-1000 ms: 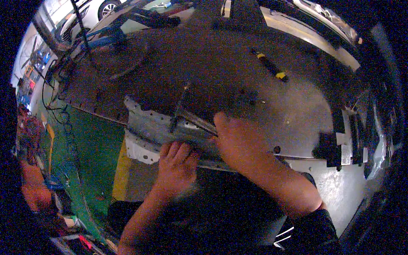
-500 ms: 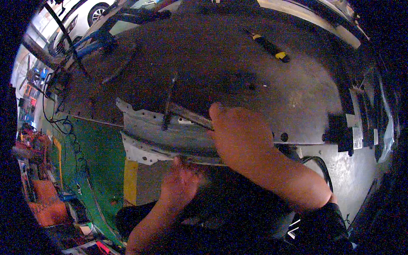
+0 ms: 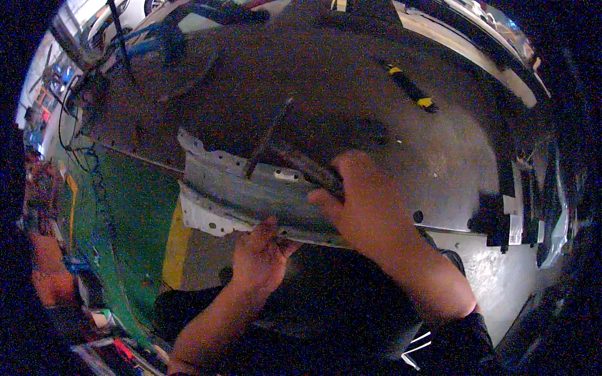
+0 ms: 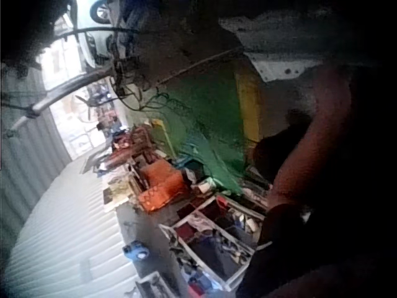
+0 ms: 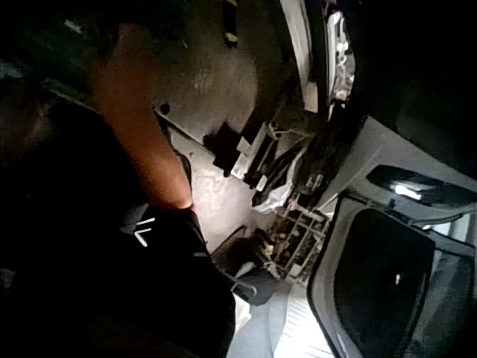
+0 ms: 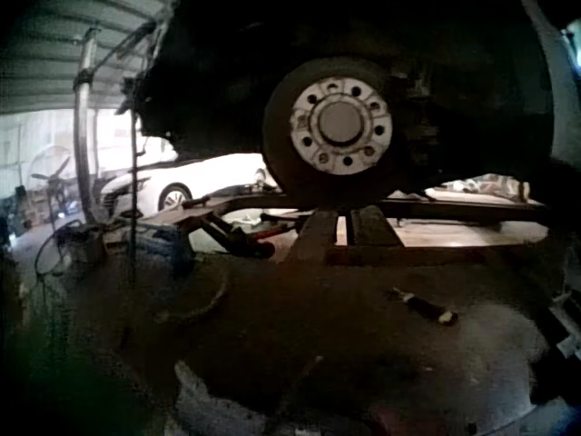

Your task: The person uses a hammer and a utility knife to remove old sealant and reshape a white metal car part on a workbench. They repeatedly strike the part to flatten it and scrape away residue, flipping the part to work on different edges.

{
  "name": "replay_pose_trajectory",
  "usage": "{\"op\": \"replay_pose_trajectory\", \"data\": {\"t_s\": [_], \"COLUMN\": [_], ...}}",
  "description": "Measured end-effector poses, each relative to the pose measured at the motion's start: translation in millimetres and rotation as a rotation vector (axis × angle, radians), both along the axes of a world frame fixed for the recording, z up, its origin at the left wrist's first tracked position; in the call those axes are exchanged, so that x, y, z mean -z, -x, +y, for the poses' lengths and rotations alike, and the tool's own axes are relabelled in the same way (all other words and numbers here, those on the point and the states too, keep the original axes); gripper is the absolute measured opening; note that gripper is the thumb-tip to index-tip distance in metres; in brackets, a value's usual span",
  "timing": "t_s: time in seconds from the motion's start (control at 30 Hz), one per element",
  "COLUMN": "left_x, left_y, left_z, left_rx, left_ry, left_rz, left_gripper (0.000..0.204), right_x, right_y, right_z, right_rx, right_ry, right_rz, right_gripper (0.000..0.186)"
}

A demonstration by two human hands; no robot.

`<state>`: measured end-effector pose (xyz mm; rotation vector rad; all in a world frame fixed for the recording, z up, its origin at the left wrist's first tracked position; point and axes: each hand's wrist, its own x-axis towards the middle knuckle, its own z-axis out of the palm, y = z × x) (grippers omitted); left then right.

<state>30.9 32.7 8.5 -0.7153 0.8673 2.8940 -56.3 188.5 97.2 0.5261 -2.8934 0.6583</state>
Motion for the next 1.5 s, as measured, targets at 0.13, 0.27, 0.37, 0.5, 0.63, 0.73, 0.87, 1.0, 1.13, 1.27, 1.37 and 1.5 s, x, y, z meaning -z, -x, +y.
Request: {"op": "replay_pose_trajectory", "data": {"t_s": [0.13,0.27,0.37,0.5,0.63,0.73,0.87,1.0,1.13,1.27,1.37,1.5], "left_x": [4,4,3,13,5,-2,-2,-4,-3,-7,-9,-16], "left_y": [-3,-3,-4,-3,-3,-1,-2,-3,-3,-1,0,0], "left_z": [-1,-1,-2,0,-4,-6,-8,-8,-8,-8,-8,-8], "left_rx": [0.015,0.017,0.039,0.052,0.062,0.11,0.124,0.079,0.062,0.087,0.076,0.079], "left_ry": [0.02,-0.028,-0.027,-0.015,0.002,0.027,0.021,-0.008,-0.027,0.009,0.004,0.041], "left_rz": [-0.039,-0.053,-0.065,-0.058,-0.041,-0.08,-0.079,-0.081,-0.102,-0.134,-0.149,-0.169], "left_gripper": [0.031,0.029,0.027,0.026,0.029,0.038,0.04,0.023,0.022,0.024,0.025,0.025], "right_x": [-23,-41,-23,-26,-22,-19,-22,-19,-23,-14,-30,-21], "right_y": [-18,-36,-38,-22,-19,-17,-15,-14,-18,-13,-11,-13], "right_z": [5,28,49,38,30,35,30,29,32,29,19,28], "right_rx": [-0.049,-0.122,-0.249,-0.534,-0.529,-0.535,-0.528,-0.503,-0.556,-0.523,-0.502,-0.518], "right_ry": [0.144,0.134,-0.067,-0.437,-0.579,-0.531,-0.609,-0.58,-0.47,-0.678,-0.702,-0.584], "right_rz": [-0.008,-0.403,-0.387,-0.04,-0.103,-0.117,-0.214,-0.201,0.004,-0.159,-0.265,-0.108], "right_gripper": [0.041,0.028,0.046,0.072,0.072,0.077,0.085,0.085,0.082,0.081,0.08,0.077]}}
